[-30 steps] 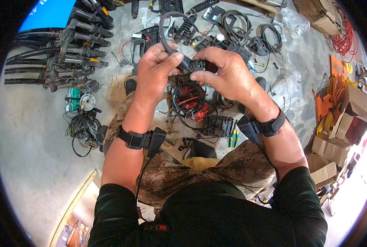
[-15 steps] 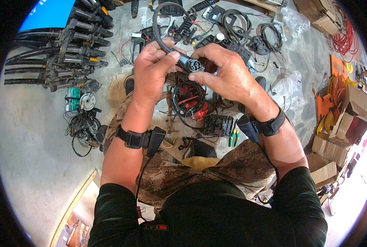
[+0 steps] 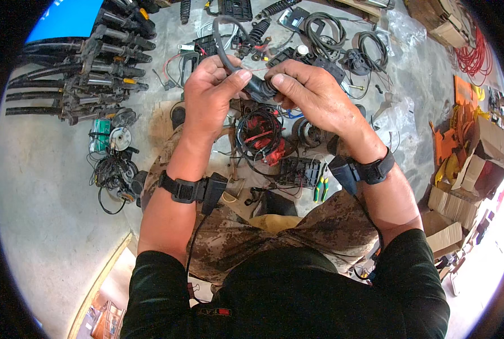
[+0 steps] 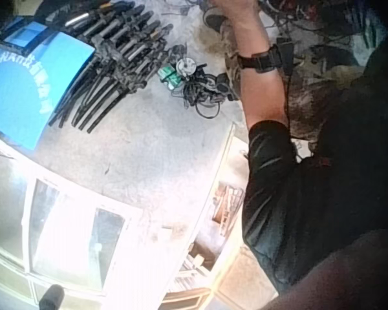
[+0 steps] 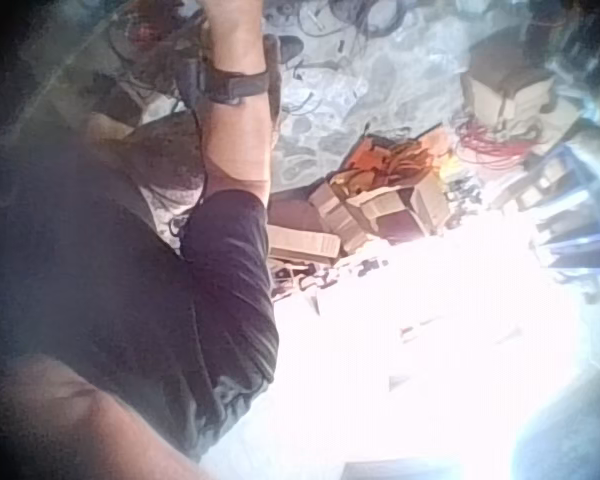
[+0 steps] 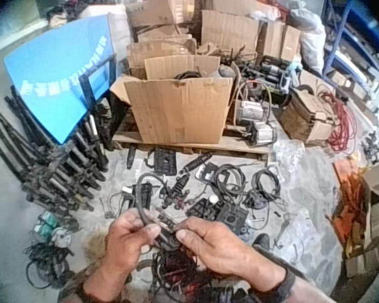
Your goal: The recorder is inspecting and manipulating a complex wiring harness and electrical connectors in a workshop environment.
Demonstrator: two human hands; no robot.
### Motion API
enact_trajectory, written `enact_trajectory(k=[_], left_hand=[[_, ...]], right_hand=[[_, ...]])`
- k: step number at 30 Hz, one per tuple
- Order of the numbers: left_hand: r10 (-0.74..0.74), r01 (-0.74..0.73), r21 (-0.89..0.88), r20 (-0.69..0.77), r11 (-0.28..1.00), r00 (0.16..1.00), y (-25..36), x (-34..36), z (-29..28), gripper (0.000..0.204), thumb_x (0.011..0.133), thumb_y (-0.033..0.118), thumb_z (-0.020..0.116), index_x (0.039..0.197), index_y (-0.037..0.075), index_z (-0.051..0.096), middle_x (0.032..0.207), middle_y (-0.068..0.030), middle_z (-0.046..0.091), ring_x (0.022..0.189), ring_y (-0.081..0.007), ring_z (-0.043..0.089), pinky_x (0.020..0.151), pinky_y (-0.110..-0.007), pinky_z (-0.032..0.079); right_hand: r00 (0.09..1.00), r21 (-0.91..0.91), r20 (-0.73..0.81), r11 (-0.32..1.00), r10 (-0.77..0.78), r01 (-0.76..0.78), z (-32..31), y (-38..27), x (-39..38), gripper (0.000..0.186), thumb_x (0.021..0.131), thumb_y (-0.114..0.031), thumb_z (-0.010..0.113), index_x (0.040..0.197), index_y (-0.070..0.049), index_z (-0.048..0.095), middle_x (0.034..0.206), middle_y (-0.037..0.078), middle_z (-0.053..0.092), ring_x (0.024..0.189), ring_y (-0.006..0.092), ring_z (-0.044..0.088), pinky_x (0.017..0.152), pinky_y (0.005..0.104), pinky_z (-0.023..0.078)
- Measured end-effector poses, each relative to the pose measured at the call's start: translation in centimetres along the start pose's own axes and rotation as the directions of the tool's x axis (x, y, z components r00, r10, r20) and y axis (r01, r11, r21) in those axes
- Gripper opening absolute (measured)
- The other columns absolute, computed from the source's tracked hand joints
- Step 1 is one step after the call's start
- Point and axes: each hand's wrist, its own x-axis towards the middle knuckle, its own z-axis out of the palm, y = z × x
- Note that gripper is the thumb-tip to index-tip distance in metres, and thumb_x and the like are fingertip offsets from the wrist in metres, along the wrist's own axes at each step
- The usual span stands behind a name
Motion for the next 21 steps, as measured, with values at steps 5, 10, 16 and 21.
enact_trajectory(k=[5, 10, 16, 21], left_hand=[[-0.037, 0.037, -0.014, 0.016, 0.999, 0.999, 0.45, -0.12, 0.19, 0.022, 0.088, 0.012, 0.071, 0.102, 0.0, 0.059, 0.083, -0.0057, 0.067, 0.069, -0.0102, 0.063, 0.059, -0.023, 0.051], [-0.034, 0.034, 0.003, 0.029, 0.999, 0.999, 0.56, -0.13, -0.01, 0.023, 0.088, 0.013, 0.071, 0.103, 0.0, 0.059, 0.085, -0.0064, 0.068, 0.069, -0.0105, 0.063, 0.059, -0.022, 0.051], [-0.045, 0.046, -0.019, 0.046, 0.999, 0.998, 0.18, -0.09, -0.03, 0.025, 0.093, 0.018, 0.065, 0.11, 0.0, 0.061, 0.094, -0.0091, 0.069, 0.071, -0.0128, 0.065, 0.059, -0.024, 0.053], [-0.12, 0.122, -0.004, 0.119, 0.993, 0.986, 0.33, -0.09, 0.23, 0.03, 0.095, 0.023, 0.061, 0.114, -0.001, 0.061, 0.097, -0.0085, 0.069, 0.076, -0.0132, 0.066, 0.061, -0.025, 0.054]], right_hand=[[1.0, 0.058, 0.002, 0.998, 0.023, -0.023, -0.1, 0.13, 0.13, 0.03, 0.102, -0.027, 0.051, 0.109, -0.001, 0.063, 0.08, 0.003, 0.062, 0.069, 0.0087, 0.058, 0.063, 0.0253, 0.05], [1.0, 0.066, 0.004, 0.997, 0.031, -0.031, -0.05, -0.23, 0.19, 0.029, 0.102, -0.027, 0.053, 0.107, -0.001, 0.063, 0.079, 0.002, 0.061, 0.068, 0.0082, 0.058, 0.062, 0.0251, 0.049], [0.998, 0.052, 0.003, 0.997, 0.063, -0.064, 0.1, -0.14, 0.23, 0.028, 0.101, -0.028, 0.054, 0.104, -0.001, 0.063, 0.078, 0.0, 0.06, 0.068, 0.0071, 0.057, 0.061, 0.0239, 0.049], [0.996, 0.214, -0.035, 0.974, 0.079, -0.07, 0.33, 0.44, 0.31, 0.028, 0.102, -0.027, 0.05, 0.1, -0.002, 0.062, 0.073, 0.002, 0.063, 0.062, 0.008, 0.058, 0.055, 0.0239, 0.047]])
